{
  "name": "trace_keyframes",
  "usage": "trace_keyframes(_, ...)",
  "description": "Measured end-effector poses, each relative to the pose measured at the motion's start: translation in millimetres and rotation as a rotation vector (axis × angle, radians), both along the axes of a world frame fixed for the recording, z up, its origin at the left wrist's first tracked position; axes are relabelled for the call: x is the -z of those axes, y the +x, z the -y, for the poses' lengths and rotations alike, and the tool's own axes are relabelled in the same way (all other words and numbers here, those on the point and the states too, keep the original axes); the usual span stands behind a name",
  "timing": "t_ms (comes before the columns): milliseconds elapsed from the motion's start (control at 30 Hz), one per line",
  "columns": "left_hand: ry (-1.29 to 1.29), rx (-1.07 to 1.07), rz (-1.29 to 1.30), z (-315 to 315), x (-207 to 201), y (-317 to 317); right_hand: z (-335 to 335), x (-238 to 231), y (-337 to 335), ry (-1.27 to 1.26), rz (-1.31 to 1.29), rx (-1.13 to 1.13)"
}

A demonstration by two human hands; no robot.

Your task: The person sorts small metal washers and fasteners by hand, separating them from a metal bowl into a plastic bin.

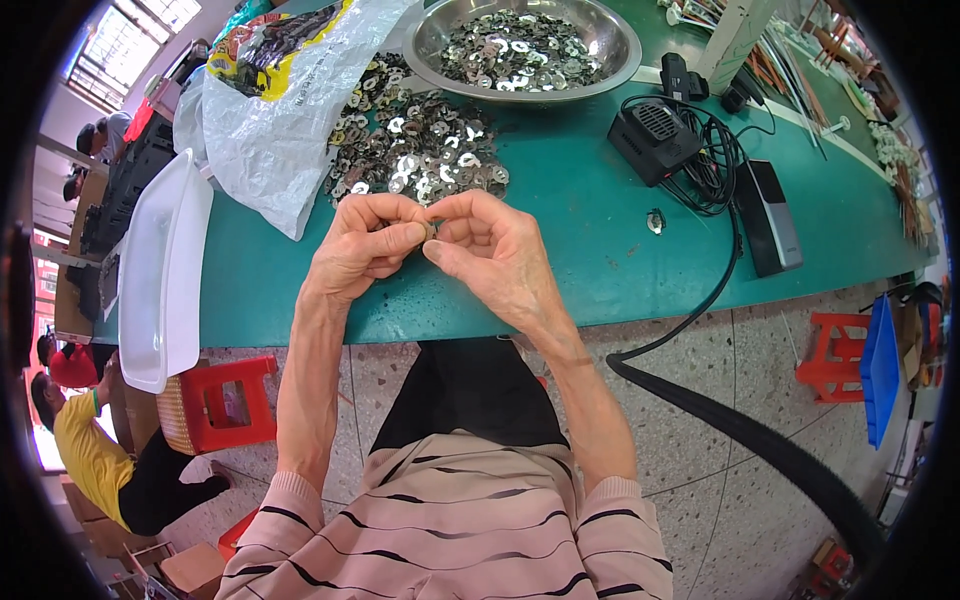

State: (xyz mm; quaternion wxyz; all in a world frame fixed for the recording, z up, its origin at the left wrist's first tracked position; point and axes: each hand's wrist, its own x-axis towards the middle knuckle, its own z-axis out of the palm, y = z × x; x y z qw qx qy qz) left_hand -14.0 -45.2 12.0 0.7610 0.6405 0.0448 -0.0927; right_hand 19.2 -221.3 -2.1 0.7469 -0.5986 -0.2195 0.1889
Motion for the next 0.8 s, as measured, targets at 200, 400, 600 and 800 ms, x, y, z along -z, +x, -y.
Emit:
trace_keyframes(200, -0.105, 0.042, -0.05, -4.8, 1.5, 1.0, -2.0, 0.0, -1.8, -0.009, 0.046, 0.015)
trace_keyframes(400, -0.126, 0.064, -0.085, -6.0, 0.6, 1.3, -1.4, 0.4, -2.1, -0.093, 0.09, 0.033)
trace_keyframes(600, -0.137, 0.085, -0.114, -10.0, 0.2, 0.5, -4.0, 2.6, -2.6, -0.096, 0.148, 0.059)
trace_keyframes(800, -0.147, 0.093, -0.116, -9.9, -0.8, 0.7, -2.9, 1.0, -1.8, -0.128, 0.206, 0.063)
